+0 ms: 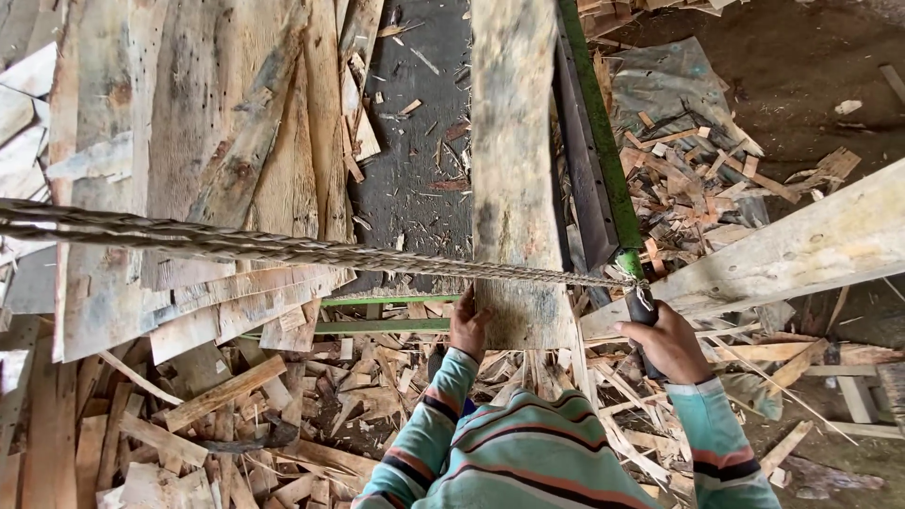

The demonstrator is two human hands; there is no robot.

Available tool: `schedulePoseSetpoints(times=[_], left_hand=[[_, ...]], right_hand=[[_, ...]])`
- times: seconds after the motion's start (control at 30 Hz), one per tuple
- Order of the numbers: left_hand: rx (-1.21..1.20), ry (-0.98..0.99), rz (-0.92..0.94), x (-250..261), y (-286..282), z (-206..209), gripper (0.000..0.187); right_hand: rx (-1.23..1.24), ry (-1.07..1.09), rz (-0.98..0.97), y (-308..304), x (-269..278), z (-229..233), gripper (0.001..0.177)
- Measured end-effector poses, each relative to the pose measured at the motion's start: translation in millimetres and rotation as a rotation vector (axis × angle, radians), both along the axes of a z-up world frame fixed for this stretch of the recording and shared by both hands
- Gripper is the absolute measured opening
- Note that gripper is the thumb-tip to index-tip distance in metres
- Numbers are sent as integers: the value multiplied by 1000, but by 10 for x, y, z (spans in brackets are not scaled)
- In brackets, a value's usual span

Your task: The person uses a two-person crosscut saw to cut a large wooden plank into smaller pieces. They position the plank on a workbench, pull the saw back and forth to make cuts, and then move the cut pieces aside. The process is repeated for multiple planks.

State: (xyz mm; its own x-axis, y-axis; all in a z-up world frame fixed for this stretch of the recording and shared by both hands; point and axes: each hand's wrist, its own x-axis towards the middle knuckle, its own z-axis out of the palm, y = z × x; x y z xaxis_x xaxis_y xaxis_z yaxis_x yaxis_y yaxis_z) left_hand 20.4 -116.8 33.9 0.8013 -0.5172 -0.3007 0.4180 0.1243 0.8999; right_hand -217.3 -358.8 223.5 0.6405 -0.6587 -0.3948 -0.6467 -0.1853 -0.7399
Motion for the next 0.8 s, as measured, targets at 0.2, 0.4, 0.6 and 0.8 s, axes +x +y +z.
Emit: schedulePoseSetpoints(times=[0.2, 0.4, 0.6, 0.8], left_hand=[[-124, 7, -14, 12, 106, -361, 76], [-91, 26, -222, 54, -107, -19, 97], [-130, 202, -157, 213, -636, -202, 95], [-222, 587, 122, 419, -1250, -1415, 77]], right_hand=[[58, 18, -18, 1, 23, 65, 44], [53, -78, 8, -36, -13, 98, 51], [-832, -206, 617, -320, -303, -496, 36], [-296, -107, 284, -110, -149, -117, 56]])
